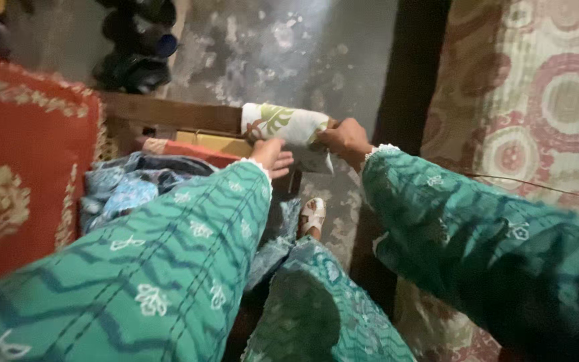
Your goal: The person removes a blue patterned pillowcase from an orange pillow, then places a white pillowcase with green leaf patterns onto the pillow. They adjust and smooth the new cover, ensuring it fits properly.
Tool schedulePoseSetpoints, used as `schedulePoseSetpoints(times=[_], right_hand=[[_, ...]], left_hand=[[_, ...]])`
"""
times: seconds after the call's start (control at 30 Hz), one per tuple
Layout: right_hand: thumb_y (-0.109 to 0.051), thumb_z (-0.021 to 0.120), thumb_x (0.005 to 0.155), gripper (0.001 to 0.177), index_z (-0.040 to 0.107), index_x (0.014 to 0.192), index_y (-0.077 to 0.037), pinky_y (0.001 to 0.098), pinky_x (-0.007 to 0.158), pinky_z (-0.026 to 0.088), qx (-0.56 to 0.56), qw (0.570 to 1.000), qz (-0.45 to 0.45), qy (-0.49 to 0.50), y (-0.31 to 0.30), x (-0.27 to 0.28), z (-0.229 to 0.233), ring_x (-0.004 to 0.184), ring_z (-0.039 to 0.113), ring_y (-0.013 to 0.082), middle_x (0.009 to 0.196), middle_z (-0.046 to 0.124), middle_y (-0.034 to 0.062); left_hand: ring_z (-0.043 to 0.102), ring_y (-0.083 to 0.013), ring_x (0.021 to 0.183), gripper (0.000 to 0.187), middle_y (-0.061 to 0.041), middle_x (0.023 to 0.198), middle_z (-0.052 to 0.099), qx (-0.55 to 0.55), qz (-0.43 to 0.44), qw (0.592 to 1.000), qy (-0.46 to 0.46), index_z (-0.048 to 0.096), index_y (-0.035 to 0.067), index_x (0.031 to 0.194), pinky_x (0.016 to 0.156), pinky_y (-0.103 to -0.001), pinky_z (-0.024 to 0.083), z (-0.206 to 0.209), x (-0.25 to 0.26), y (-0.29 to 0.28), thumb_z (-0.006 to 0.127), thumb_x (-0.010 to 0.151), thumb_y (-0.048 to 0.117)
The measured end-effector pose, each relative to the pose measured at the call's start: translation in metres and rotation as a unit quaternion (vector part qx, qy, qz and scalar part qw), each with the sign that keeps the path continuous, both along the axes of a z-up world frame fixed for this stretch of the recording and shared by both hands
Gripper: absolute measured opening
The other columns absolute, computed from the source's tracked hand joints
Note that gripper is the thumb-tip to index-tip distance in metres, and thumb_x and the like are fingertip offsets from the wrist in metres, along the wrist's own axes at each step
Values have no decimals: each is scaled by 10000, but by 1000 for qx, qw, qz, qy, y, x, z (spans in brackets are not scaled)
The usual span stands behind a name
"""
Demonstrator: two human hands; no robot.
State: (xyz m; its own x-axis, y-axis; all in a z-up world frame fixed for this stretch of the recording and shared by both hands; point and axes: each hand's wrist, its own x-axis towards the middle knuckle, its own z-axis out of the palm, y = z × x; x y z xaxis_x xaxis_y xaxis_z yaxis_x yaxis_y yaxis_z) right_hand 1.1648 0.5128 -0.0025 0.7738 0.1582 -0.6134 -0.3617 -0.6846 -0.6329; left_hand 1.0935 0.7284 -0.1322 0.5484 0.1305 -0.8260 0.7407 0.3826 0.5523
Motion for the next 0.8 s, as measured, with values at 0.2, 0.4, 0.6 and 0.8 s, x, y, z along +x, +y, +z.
schedulePoseSetpoints(times=[0.2,0.4,0.6,0.8], right_hand=[[-273,681,903,299,750,962,12,323,607,427,195,976,-55,-77,-69,-21,13,706,549,178,806,630,84],[-226,585,809,172,675,803,-80,290,533,437,349,911,-199,-96,-192,-92,65,593,580,142,727,668,38],[-213,617,866,130,629,836,-87,316,574,420,430,761,-484,-51,-313,-220,94,617,523,151,751,592,38],[-263,615,864,251,674,967,-42,385,762,549,561,616,-552,-27,-403,-420,93,771,658,226,887,708,107]], left_hand=[[514,-339,1389,717,-187,1545,489,32,6,999,38,367,123,1545,1114,-549,349,-19,-1,-40,561,939,454],[518,-341,1372,822,-153,1525,525,131,-45,989,-60,467,96,1532,1083,-500,420,9,-21,-121,520,922,645],[544,-342,1334,848,-148,1495,564,-82,-226,947,-215,477,141,1525,1099,-473,436,92,-76,-274,405,917,729],[560,-324,1276,807,-146,1469,566,-136,-392,895,-162,482,165,1511,1051,-462,453,184,-221,-412,480,890,682]])
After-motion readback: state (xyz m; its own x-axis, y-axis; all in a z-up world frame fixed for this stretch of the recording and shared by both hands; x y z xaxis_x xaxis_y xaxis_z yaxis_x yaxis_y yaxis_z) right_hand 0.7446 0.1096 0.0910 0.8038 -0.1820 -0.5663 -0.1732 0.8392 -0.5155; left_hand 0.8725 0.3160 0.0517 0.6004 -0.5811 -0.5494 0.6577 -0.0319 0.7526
